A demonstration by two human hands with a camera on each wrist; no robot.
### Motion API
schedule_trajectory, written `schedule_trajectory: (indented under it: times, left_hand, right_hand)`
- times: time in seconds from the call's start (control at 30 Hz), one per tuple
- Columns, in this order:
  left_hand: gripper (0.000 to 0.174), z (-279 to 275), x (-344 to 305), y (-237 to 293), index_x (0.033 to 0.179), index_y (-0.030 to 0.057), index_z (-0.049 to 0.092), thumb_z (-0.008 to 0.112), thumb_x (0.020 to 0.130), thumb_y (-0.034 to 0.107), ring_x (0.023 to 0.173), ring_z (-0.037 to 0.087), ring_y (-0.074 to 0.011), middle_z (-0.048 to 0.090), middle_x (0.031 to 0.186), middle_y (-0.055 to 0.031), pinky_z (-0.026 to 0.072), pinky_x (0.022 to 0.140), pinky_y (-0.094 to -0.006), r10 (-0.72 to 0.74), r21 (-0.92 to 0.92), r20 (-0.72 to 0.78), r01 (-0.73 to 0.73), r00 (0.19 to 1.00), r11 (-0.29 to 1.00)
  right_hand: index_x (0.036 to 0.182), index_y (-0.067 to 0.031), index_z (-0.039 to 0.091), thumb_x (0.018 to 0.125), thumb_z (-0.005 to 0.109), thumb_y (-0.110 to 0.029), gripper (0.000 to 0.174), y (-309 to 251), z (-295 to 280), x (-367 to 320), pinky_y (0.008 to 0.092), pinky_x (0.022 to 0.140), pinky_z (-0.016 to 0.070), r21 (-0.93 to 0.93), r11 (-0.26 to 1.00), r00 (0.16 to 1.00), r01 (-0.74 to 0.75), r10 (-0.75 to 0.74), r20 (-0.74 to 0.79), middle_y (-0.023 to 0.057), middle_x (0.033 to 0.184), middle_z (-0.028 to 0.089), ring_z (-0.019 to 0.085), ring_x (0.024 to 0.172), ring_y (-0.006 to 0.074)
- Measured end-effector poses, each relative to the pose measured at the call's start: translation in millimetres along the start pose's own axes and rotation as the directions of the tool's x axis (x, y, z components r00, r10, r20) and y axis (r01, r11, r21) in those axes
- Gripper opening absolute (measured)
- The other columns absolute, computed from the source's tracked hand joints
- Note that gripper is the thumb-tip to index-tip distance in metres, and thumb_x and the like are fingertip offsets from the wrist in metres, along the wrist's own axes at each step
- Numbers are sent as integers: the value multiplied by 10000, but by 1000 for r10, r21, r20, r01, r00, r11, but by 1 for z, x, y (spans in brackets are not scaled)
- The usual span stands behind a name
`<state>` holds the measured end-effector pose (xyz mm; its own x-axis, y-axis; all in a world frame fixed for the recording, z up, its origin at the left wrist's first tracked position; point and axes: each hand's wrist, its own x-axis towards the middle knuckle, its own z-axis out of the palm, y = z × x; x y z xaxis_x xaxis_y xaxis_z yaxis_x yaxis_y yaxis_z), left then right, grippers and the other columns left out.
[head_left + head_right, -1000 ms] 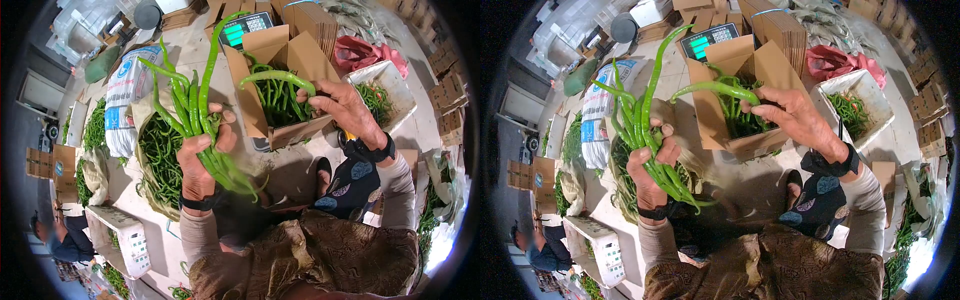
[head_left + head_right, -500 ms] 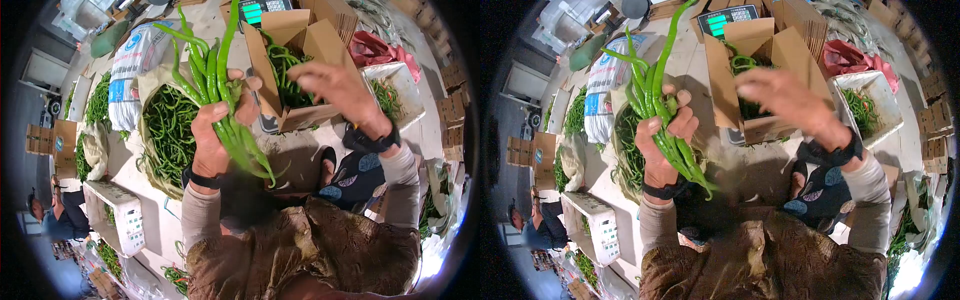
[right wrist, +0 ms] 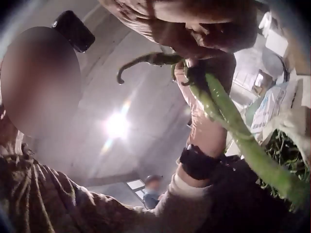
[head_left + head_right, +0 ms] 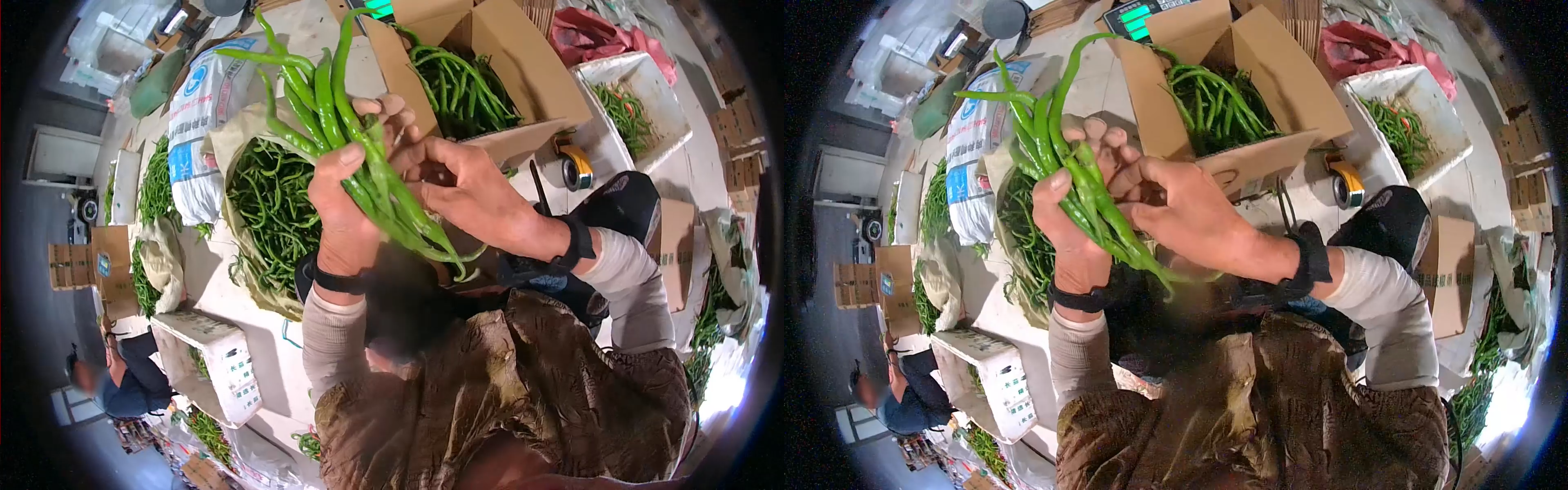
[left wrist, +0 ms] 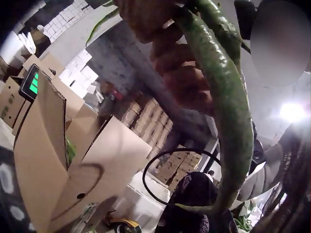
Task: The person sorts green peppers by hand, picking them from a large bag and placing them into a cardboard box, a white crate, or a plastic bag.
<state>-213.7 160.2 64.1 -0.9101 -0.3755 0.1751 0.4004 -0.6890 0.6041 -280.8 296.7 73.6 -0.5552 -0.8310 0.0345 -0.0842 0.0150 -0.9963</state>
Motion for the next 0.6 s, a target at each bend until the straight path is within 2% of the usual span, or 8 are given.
schedule_trajectory:
  times: [0.07, 0.13, 0.2, 0.37, 0.43, 0.5, 0.53, 0.6]
  left_hand:
    - [435, 2, 0, -2, 1107, 30, 513, 592, 712, 193, 1081, 527, -298, 550, 1143, -154, 435, 972, -443, -24, -47, -28, 22, 999, 999]
    - [413, -1, 2, -4, 1087, 30, 514, 590, 718, 199, 1132, 512, -319, 553, 1130, -157, 425, 996, -456, 24, -12, 14, -23, 1000, 1000]
    - [415, -1, 2, -3, 1087, 32, 514, 589, 719, 209, 1159, 502, -332, 554, 1120, -161, 412, 1008, -466, 41, 29, 20, -41, 999, 999]
    - [376, -10, 3, -6, 1046, 24, 533, 583, 727, 218, 1133, 518, -331, 563, 1160, -186, 342, 1058, -465, -38, -5, 164, 39, 986, 999]
    - [370, -13, 5, -7, 1040, 19, 535, 582, 731, 217, 1143, 513, -328, 568, 1161, -188, 333, 1064, -462, -39, -5, 150, 40, 988, 999]
    - [351, -15, 9, -6, 1030, 11, 535, 577, 745, 213, 1173, 493, -320, 578, 1146, -183, 323, 1070, -461, -25, 7, 170, 25, 985, 1000]
    - [351, -14, 9, -7, 1030, 11, 535, 577, 745, 213, 1173, 493, -320, 578, 1146, -183, 323, 1070, -461, -29, 7, 165, 28, 986, 1000]
    - [341, -11, 7, -10, 1036, 18, 537, 572, 754, 208, 1189, 483, -322, 581, 1139, -173, 321, 1072, -460, -37, -22, 35, 37, 999, 999]
  right_hand:
    - [936, 28, 608, 810, 601, -30, 138, 0, 6, -1, 263, 711, 489, 276, 961, 1000, 6, -2, -13, 32, 829, 644, 596, 767, 108]
    - [963, 22, 609, 810, 616, -31, 162, 7, 2, 1, 244, 725, 476, 300, 953, 999, -44, 36, 32, 26, 847, 632, 578, 774, 103]
    - [1051, -19, 569, 888, 547, -15, 165, 8, 1, 0, 191, 745, 421, 431, 899, 987, -76, 8, 159, -12, 927, 565, 521, 834, 52]
    - [1041, -42, 563, 874, 604, -89, 178, 0, -11, -4, 193, 716, 405, 340, 930, 978, -137, 73, 196, -27, 895, 564, 513, 823, 47]
    - [1048, -56, 567, 862, 624, -112, 202, -2, -14, -5, 198, 686, 393, 236, 944, 964, -230, 189, 185, -33, 919, 592, 512, 822, 37]
    - [1050, -60, 572, 862, 619, -108, 200, 1, -12, -4, 195, 669, 387, 283, 942, 977, -178, 136, 162, -36, 920, 598, 509, 814, 32]
    - [1052, -63, 576, 862, 614, -103, 198, 4, -10, -3, 193, 653, 380, 327, 937, 987, -122, 81, 136, -40, 922, 604, 507, 806, 26]
    - [1051, -65, 581, 874, 606, -118, 186, 12, -12, 1, 192, 640, 385, 318, 938, 986, -136, 99, 132, -43, 875, 597, 507, 769, 25]
